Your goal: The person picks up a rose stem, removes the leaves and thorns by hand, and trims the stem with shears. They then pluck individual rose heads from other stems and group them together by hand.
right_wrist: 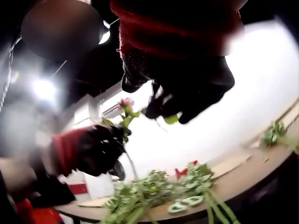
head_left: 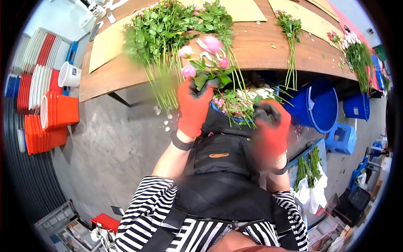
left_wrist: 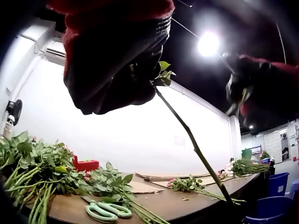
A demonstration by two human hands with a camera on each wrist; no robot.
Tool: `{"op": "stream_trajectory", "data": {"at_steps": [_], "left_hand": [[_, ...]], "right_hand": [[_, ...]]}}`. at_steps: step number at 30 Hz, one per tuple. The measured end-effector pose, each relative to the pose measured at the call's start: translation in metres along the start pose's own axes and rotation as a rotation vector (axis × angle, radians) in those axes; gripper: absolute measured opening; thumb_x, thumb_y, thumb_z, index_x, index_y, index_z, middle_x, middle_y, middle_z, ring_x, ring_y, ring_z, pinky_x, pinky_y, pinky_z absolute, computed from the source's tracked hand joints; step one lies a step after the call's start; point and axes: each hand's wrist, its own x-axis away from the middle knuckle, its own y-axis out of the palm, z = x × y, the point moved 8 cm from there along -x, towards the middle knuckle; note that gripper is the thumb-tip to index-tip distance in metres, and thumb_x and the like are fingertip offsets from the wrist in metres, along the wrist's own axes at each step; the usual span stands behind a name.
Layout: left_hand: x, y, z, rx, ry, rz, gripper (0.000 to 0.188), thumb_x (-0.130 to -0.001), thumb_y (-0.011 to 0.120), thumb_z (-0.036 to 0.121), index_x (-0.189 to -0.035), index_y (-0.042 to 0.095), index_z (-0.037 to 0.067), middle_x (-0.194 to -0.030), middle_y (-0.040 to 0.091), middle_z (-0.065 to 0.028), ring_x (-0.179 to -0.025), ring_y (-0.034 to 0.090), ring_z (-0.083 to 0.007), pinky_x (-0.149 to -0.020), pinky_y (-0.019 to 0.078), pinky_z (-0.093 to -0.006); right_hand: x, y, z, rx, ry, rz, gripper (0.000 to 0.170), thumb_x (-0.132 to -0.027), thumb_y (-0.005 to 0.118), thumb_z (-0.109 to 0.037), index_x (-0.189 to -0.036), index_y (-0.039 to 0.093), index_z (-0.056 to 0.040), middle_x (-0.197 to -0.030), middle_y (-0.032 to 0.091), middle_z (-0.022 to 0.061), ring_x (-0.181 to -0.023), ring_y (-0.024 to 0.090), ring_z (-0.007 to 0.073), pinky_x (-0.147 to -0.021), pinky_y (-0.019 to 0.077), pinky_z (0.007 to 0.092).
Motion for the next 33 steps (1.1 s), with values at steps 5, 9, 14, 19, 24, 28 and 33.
{"op": "stream_trajectory", "data": {"at_steps": [5,9,14,19,24,28,33], "left_hand": [[0.026,0.009,-0.001,-0.051,0.102,-0.071,0.043,-0.08,0.073,0.002,-0.12,0.057,0.0,-0.108,0.066,-0.0078,-0.097,0.063,-0.0155,-0.087,0.0504,-0.0315],[0.031,0.031,0.013,0.135,0.035,-0.307,0.043,-0.078,0.072,-0.001,-0.118,0.057,-0.001,-0.106,0.066,-0.0075,-0.095,0.064,-0.0146,-0.085,0.0512,-0.0308],[0.039,0.042,0.039,-0.171,0.335,-0.469,0.051,-0.071,0.073,-0.007,-0.118,0.056,-0.003,-0.106,0.068,-0.0105,-0.095,0.065,-0.0183,-0.085,0.0508,-0.0311],[0.042,0.037,0.023,0.092,0.002,-0.465,0.053,-0.079,0.073,0.004,-0.127,0.052,-0.004,-0.117,0.064,-0.0127,-0.108,0.062,-0.0195,-0.093,0.0484,-0.0324],[0.041,0.029,0.008,0.457,-0.282,-0.367,0.044,-0.088,0.061,0.007,-0.13,0.053,-0.003,-0.118,0.063,-0.0093,-0.106,0.062,-0.0161,-0.093,0.0482,-0.0307],[0.039,0.049,0.031,0.536,-0.377,-0.47,0.045,-0.084,0.066,0.01,-0.126,0.055,-0.002,-0.112,0.064,-0.0105,-0.096,0.064,-0.0172,-0.084,0.0517,-0.0293],[0.034,0.054,0.044,0.393,-0.233,-0.44,0.045,-0.077,0.073,0.011,-0.119,0.06,-0.004,-0.11,0.066,-0.0099,-0.095,0.064,-0.0151,-0.083,0.0518,-0.0281]], "right_hand": [[-0.026,-0.01,-0.026,0.377,-0.144,0.086,0.046,-0.073,0.072,-0.002,-0.118,0.064,-0.0056,-0.117,0.062,0.0127,-0.109,0.059,0.025,-0.093,0.046,0.033],[-0.033,-0.021,-0.015,-0.186,0.046,0.108,0.05,-0.077,0.067,-0.002,-0.126,0.06,-0.0031,-0.118,0.064,0.0098,-0.109,0.059,0.0202,-0.094,0.0454,0.0308],[-0.051,0.005,-0.045,-0.595,0.288,-0.102,0.05,-0.078,0.064,0.002,-0.127,0.058,0.0023,-0.116,0.064,0.0073,-0.104,0.057,0.0131,-0.089,0.0464,0.0278],[-0.047,0.016,-0.036,-0.656,0.099,-0.226,0.054,-0.071,0.07,0.002,-0.124,0.06,0.0023,-0.118,0.063,0.0078,-0.109,0.058,0.0162,-0.095,0.0453,0.0305],[-0.048,0.02,-0.035,-0.533,0.004,-0.224,0.057,-0.067,0.074,-0.006,-0.123,0.064,-0.0002,-0.135,0.054,0.0134,-0.126,0.051,0.025,-0.107,0.0375,0.0373],[-0.047,0.026,-0.05,-0.572,0.01,-0.25,0.053,-0.074,0.07,-0.006,-0.126,0.063,-0.0007,-0.144,0.045,0.0122,-0.132,0.046,0.0247,-0.109,0.0362,0.0376],[-0.049,0.02,-0.061,-0.464,-0.049,-0.176,0.052,-0.073,0.075,-0.009,-0.124,0.064,-0.0029,-0.142,0.047,0.0109,-0.131,0.047,0.0248,-0.108,0.0374,0.0378]]}}
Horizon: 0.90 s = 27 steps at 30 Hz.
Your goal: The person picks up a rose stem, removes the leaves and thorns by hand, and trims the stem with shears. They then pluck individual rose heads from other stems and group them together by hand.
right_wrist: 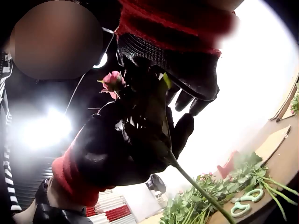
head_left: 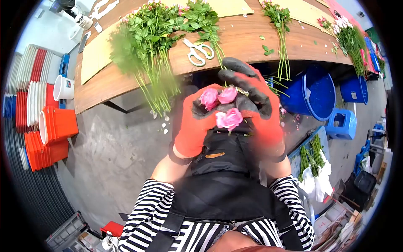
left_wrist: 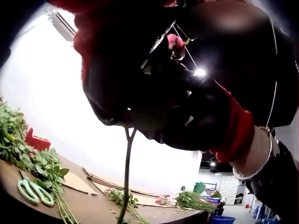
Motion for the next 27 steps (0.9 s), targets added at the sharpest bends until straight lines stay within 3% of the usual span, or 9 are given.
{"op": "stream_trajectory", "data": {"at_steps": [2,3,6,10,12,16,22,27], "left_hand": [[-0.002,-0.001,0.008,-0.126,0.078,0.047,0.039,-0.072,0.073,0.008,-0.109,0.065,-0.004,-0.107,0.066,-0.0095,-0.094,0.063,-0.0168,-0.086,0.0499,-0.0297],[-0.002,0.0,0.014,-0.223,0.17,0.067,0.037,-0.071,0.072,0.007,-0.106,0.065,-0.004,-0.106,0.065,-0.0098,-0.094,0.063,-0.0177,-0.086,0.0494,-0.0304],[0.004,0.005,0.026,-0.468,0.365,0.114,0.033,-0.07,0.07,0.005,-0.101,0.067,-0.004,-0.103,0.065,-0.0105,-0.094,0.062,-0.0197,-0.087,0.0484,-0.0322],[0.009,0.008,0.029,-0.664,0.491,0.165,0.036,-0.068,0.072,0.003,-0.103,0.069,0.0,-0.1,0.065,-0.0105,-0.094,0.062,-0.0244,-0.089,0.0474,-0.0361],[0.012,0.008,0.031,-0.708,0.512,0.229,0.039,-0.064,0.077,0.008,-0.103,0.071,0.004,-0.098,0.066,-0.0107,-0.094,0.061,-0.0297,-0.093,0.0454,-0.0417],[0.015,0.011,0.034,-0.789,0.535,0.223,0.039,-0.063,0.073,0.001,-0.102,0.07,0.003,-0.098,0.065,-0.0112,-0.094,0.06,-0.0309,-0.085,0.0475,-0.04],[0.015,0.012,0.027,-0.683,0.546,0.209,0.036,-0.064,0.07,-0.002,-0.1,0.069,0.001,-0.097,0.065,-0.0132,-0.094,0.06,-0.032,-0.089,0.0471,-0.0398],[0.01,0.008,0.012,-0.457,0.323,0.187,0.032,-0.068,0.071,0.0,-0.099,0.068,-0.002,-0.099,0.065,-0.0136,-0.093,0.061,-0.029,-0.093,0.046,-0.0394]], "right_hand": [[0.004,-0.007,0.001,0.0,-0.043,0.124,0.052,-0.071,0.078,-0.01,-0.121,0.066,-0.0039,-0.136,0.052,0.0105,-0.128,0.049,0.0265,-0.107,0.0381,0.0388],[0.005,-0.011,-0.012,0.3,-0.141,0.158,0.046,-0.067,0.082,-0.014,-0.11,0.068,-0.0055,-0.121,0.062,0.0091,-0.119,0.054,0.0295,-0.103,0.0406,0.0412],[0.01,-0.007,-0.031,0.537,-0.279,0.212,0.041,-0.065,0.085,-0.016,-0.101,0.068,-0.0065,-0.109,0.067,0.0079,-0.11,0.057,0.0312,-0.098,0.0426,0.0436],[0.016,-0.005,-0.029,0.617,-0.26,0.265,0.035,-0.066,0.083,-0.014,-0.096,0.068,-0.0066,-0.109,0.067,0.0072,-0.107,0.058,0.0314,-0.099,0.0423,0.0451],[0.019,-0.005,-0.029,0.621,-0.253,0.293,0.033,-0.067,0.082,-0.012,-0.097,0.069,-0.0064,-0.109,0.067,0.0077,-0.108,0.058,0.0312,-0.101,0.0414,0.0452],[0.024,-0.006,-0.025,0.554,-0.188,0.321,0.031,-0.071,0.078,-0.008,-0.101,0.07,-0.0056,-0.109,0.068,0.0088,-0.11,0.058,0.0312,-0.104,0.0393,0.0452],[0.028,-0.007,-0.023,0.53,-0.191,0.377,0.029,-0.072,0.074,-0.005,-0.101,0.07,-0.0043,-0.11,0.068,0.0098,-0.111,0.057,0.0319,-0.105,0.0386,0.0452],[0.031,-0.01,-0.007,0.274,-0.126,0.419,0.029,-0.074,0.069,0.001,-0.103,0.067,-0.0006,-0.11,0.066,0.0106,-0.11,0.058,0.025,-0.101,0.0411,0.0376]]}}
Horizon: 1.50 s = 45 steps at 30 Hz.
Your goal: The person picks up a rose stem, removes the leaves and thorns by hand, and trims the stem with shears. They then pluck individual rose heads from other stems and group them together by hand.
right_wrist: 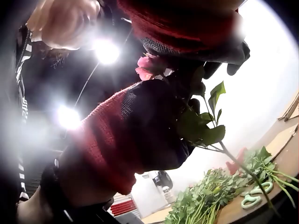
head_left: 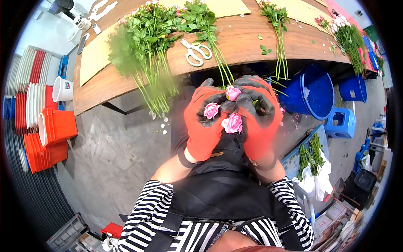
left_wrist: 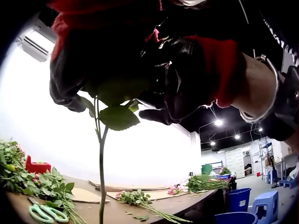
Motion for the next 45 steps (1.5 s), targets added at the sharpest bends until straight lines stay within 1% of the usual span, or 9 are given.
{"op": "stream_trajectory", "data": {"at_steps": [8,15,22,25,28,31,35,40,45], "left_hand": [[0.002,0.001,-0.01,0.236,-0.245,0.002,0.031,-0.075,0.07,0.004,-0.105,0.065,-0.005,-0.103,0.065,-0.0114,-0.099,0.06,-0.0171,-0.096,0.0433,-0.0333],[0.0,0.001,-0.006,0.094,-0.128,-0.078,0.036,-0.068,0.074,0.009,-0.102,0.07,-0.002,-0.101,0.067,-0.0117,-0.1,0.061,-0.026,-0.102,0.0416,-0.0421],[-0.001,0.005,-0.005,0.064,-0.093,-0.129,0.036,-0.066,0.074,0.01,-0.101,0.071,0.0,-0.098,0.067,-0.0101,-0.098,0.06,-0.0262,-0.103,0.0406,-0.043],[-0.002,0.007,-0.007,0.086,-0.082,-0.168,0.035,-0.067,0.074,0.012,-0.1,0.07,-0.001,-0.097,0.066,-0.0102,-0.097,0.059,-0.0251,-0.101,0.0414,-0.0412],[-0.003,0.007,-0.012,0.124,-0.024,-0.22,0.035,-0.068,0.074,0.013,-0.099,0.07,-0.002,-0.097,0.066,-0.0106,-0.096,0.059,-0.0242,-0.099,0.0416,-0.0392],[-0.003,0.006,-0.009,0.116,-0.04,-0.19,0.036,-0.068,0.075,0.017,-0.098,0.07,-0.002,-0.097,0.067,-0.01,-0.095,0.06,-0.0237,-0.098,0.0413,-0.0398],[-0.006,0.0,0.0,-0.017,0.067,-0.129,0.033,-0.07,0.075,0.015,-0.098,0.071,-0.001,-0.094,0.067,-0.0085,-0.092,0.061,-0.0221,-0.092,0.045,-0.0368],[-0.004,0.0,0.012,-0.278,0.253,-0.106,0.035,-0.071,0.079,0.019,-0.1,0.072,0.001,-0.092,0.067,-0.009,-0.09,0.061,-0.0255,-0.085,0.0463,-0.0361],[-0.003,0.007,0.027,-0.483,0.327,-0.169,0.038,-0.064,0.076,0.012,-0.101,0.072,0.005,-0.092,0.067,-0.0078,-0.092,0.059,-0.0292,-0.089,0.0444,-0.0394]], "right_hand": [[-0.004,-0.014,0.022,-0.338,0.343,0.2,0.038,-0.075,0.065,0.004,-0.114,0.063,0.0026,-0.118,0.061,0.0121,-0.107,0.058,0.0177,-0.094,0.0445,0.0301],[-0.018,-0.01,-0.03,0.351,-0.16,-0.142,0.042,-0.068,0.08,-0.007,-0.109,0.071,-0.0095,-0.125,0.06,0.0107,-0.12,0.051,0.0322,-0.105,0.0375,0.0431],[-0.022,-0.006,-0.021,0.252,-0.124,-0.183,0.032,-0.068,0.079,-0.01,-0.099,0.07,-0.0077,-0.108,0.067,0.0076,-0.114,0.054,0.0304,-0.104,0.0375,0.0426],[-0.022,-0.006,-0.006,0.106,-0.004,-0.194,0.03,-0.071,0.074,-0.002,-0.101,0.067,-0.003,-0.106,0.067,0.0077,-0.108,0.057,0.0241,-0.098,0.042,0.0361],[-0.017,-0.005,0.027,-0.386,0.46,-0.127,0.032,-0.072,0.068,0.003,-0.104,0.065,0.0009,-0.105,0.066,0.0066,-0.102,0.058,0.0167,-0.092,0.0448,0.0302],[-0.019,-0.016,0.034,-0.401,0.46,0.045,0.034,-0.073,0.066,0.004,-0.107,0.062,0.0027,-0.107,0.064,0.0064,-0.099,0.058,0.0124,-0.089,0.0457,0.0275],[-0.019,-0.023,0.012,-0.095,0.116,-0.031,0.031,-0.074,0.066,0.003,-0.104,0.066,0.0016,-0.112,0.063,0.01,-0.112,0.056,0.0211,-0.096,0.0429,0.033],[-0.016,-0.012,-0.023,0.426,-0.141,-0.187,0.036,-0.068,0.082,-0.016,-0.102,0.071,-0.0135,-0.117,0.063,0.0078,-0.118,0.051,0.0351,-0.106,0.0345,0.0475],[-0.017,-0.008,-0.041,0.64,-0.312,-0.277,0.035,-0.068,0.082,-0.017,-0.101,0.07,-0.013,-0.112,0.065,0.0065,-0.117,0.053,0.0334,-0.106,0.0324,0.0508]]}}
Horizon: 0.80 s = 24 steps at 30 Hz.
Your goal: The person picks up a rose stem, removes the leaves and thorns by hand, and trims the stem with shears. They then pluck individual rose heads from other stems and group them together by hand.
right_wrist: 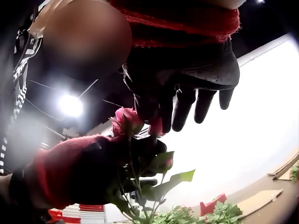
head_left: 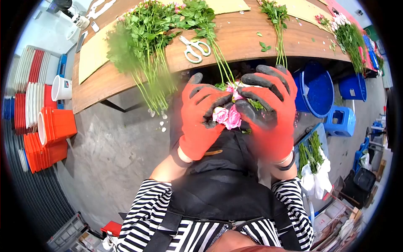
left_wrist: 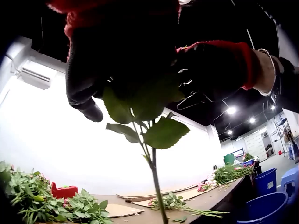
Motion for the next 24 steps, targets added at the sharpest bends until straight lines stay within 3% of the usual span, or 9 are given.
{"op": "stream_trajectory", "data": {"at_steps": [4,7,10,11,14,15,18,20,24], "left_hand": [[-0.001,0.004,0.008,-0.137,0.104,-0.101,0.046,-0.057,0.072,0.01,-0.103,0.073,0.009,-0.092,0.066,-0.0057,-0.098,0.058,-0.0296,-0.1,0.0385,-0.0463],[-0.002,0.008,0.013,-0.155,0.13,-0.197,0.048,-0.056,0.073,0.009,-0.104,0.073,0.011,-0.09,0.065,-0.0052,-0.098,0.059,-0.0295,-0.107,0.0346,-0.0496],[-0.003,0.009,0.01,-0.057,0.123,-0.164,0.046,-0.057,0.075,0.008,-0.102,0.074,0.01,-0.089,0.066,-0.0053,-0.096,0.06,-0.0288,-0.106,0.0364,-0.0494],[-0.002,0.01,0.006,0.001,0.11,-0.162,0.047,-0.055,0.074,0.008,-0.103,0.073,0.01,-0.09,0.066,-0.0049,-0.097,0.059,-0.0292,-0.108,0.0344,-0.0507],[0.001,0.011,-0.01,0.158,0.053,-0.144,0.048,-0.054,0.073,0.006,-0.102,0.073,0.009,-0.091,0.065,-0.0051,-0.099,0.059,-0.0296,-0.111,0.0318,-0.0524],[0.002,0.011,-0.016,0.199,0.021,-0.126,0.046,-0.056,0.072,0.005,-0.102,0.073,0.008,-0.091,0.066,-0.006,-0.097,0.06,-0.0293,-0.11,0.0332,-0.0515],[0.0,0.005,-0.024,0.389,-0.137,-0.058,0.037,-0.064,0.071,0.001,-0.101,0.072,0.003,-0.092,0.067,-0.0114,-0.092,0.062,-0.0275,-0.109,0.0361,-0.0484],[0.0,0.003,-0.03,0.398,-0.145,-0.046,0.027,-0.074,0.07,0.006,-0.101,0.069,0.0,-0.098,0.068,-0.0082,-0.093,0.063,-0.0197,-0.104,0.0413,-0.0445],[0.008,0.002,-0.043,0.528,-0.362,0.012,0.029,-0.076,0.07,0.006,-0.103,0.068,-0.002,-0.1,0.067,-0.0068,-0.096,0.062,-0.0183,-0.099,0.0449,-0.0373]], "right_hand": [[-0.002,0.002,0.007,0.014,-0.037,-0.115,0.035,-0.068,0.08,-0.014,-0.1,0.067,-0.0104,-0.107,0.065,0.0066,-0.115,0.053,0.0336,-0.106,0.0322,0.0496],[-0.002,0.009,0.03,-0.171,0.093,-0.207,0.038,-0.068,0.079,-0.009,-0.103,0.065,-0.0075,-0.105,0.065,0.0074,-0.11,0.057,0.0305,-0.102,0.0386,0.0435],[0.012,0.03,0.065,-0.682,0.476,-0.254,0.04,-0.069,0.077,-0.006,-0.106,0.063,-0.0047,-0.104,0.065,0.0082,-0.103,0.061,0.0238,-0.095,0.0453,0.0352],[0.015,0.034,0.071,-0.763,0.551,-0.239,0.041,-0.071,0.077,-0.005,-0.108,0.062,-0.0029,-0.102,0.066,0.0077,-0.098,0.063,0.0181,-0.089,0.0481,0.0304],[0.023,0.037,0.091,-0.796,0.651,-0.141,0.039,-0.073,0.076,-0.004,-0.11,0.062,-0.0022,-0.102,0.066,0.0073,-0.097,0.063,0.0169,-0.09,0.0477,0.0302],[0.018,0.034,0.089,-0.719,0.619,-0.161,0.037,-0.076,0.074,-0.003,-0.111,0.063,-0.0029,-0.105,0.066,0.0085,-0.101,0.062,0.0192,-0.091,0.0465,0.0305],[0.014,0.014,0.076,-0.405,0.426,0.055,0.035,-0.075,0.072,-0.002,-0.11,0.065,-0.0045,-0.109,0.066,0.0101,-0.106,0.061,0.0234,-0.095,0.0447,0.0317],[0.01,0.011,0.062,-0.387,0.332,0.037,0.038,-0.071,0.072,-0.004,-0.108,0.067,-0.0066,-0.114,0.066,0.0094,-0.113,0.057,0.0282,-0.102,0.0402,0.0368],[0.008,0.003,0.025,-0.295,0.088,-0.037,0.043,-0.067,0.078,-0.012,-0.109,0.068,-0.0093,-0.118,0.065,0.0081,-0.12,0.053,0.0311,-0.108,0.0348,0.0456]]}}
